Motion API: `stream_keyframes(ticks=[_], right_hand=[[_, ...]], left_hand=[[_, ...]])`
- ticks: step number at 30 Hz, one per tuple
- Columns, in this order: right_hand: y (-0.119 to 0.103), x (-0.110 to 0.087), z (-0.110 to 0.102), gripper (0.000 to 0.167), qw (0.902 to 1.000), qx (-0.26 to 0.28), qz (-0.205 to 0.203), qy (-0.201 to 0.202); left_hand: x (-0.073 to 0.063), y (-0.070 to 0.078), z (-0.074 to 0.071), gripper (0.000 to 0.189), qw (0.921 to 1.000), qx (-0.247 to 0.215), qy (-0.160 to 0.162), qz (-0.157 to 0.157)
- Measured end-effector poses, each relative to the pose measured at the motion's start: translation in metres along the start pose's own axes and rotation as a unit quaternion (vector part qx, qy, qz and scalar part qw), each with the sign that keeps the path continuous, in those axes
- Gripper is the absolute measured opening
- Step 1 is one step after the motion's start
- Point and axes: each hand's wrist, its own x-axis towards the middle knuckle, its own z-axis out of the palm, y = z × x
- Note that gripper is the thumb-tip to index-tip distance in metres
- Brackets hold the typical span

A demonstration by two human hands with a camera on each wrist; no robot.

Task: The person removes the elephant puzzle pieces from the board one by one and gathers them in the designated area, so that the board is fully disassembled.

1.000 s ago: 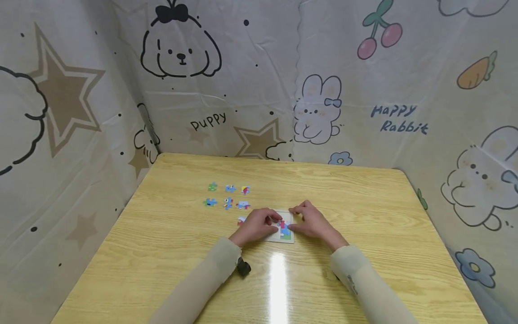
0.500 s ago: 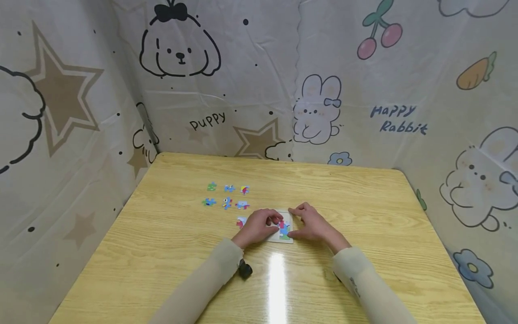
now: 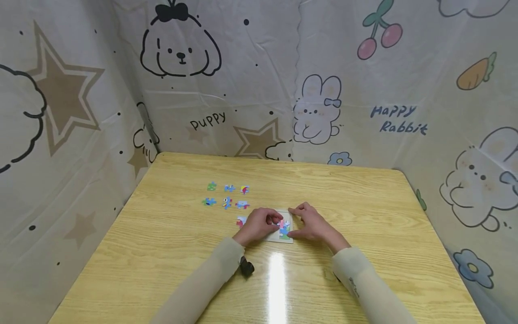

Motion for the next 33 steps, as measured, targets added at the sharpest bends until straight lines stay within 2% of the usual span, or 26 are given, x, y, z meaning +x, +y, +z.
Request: stream_keyframes(ticks=[10,17,25,33], right_hand=[[0.0013,0.0014,0.0004,0.082,1.0,0.0,-0.007,-0.003],[0.0012,0.0019,-0.0002,0.081,1.0,0.003,0.0,-0.003],[0.0033,0.0034,0.0009,0.082,1.0,0.006,0.002,-0.004],[0.0042,0.0031,0.0008,0.082,1.0,0.008,0.001,-0.005]], left_hand=[[0.0014,-0.0003,0.0009,0.023,1.0,-0.005,0.004,0.001],[-0.0004,0.004,-0.0011,0.022,0.9999,-0.012,-0.01,-0.004],[0.0013,0.0011,-0.0009,0.029,0.9998,0.0,-0.02,-0.004],[0.0056,0.0001,-0.0003,0.027,0.9997,0.013,-0.019,-0.001]])
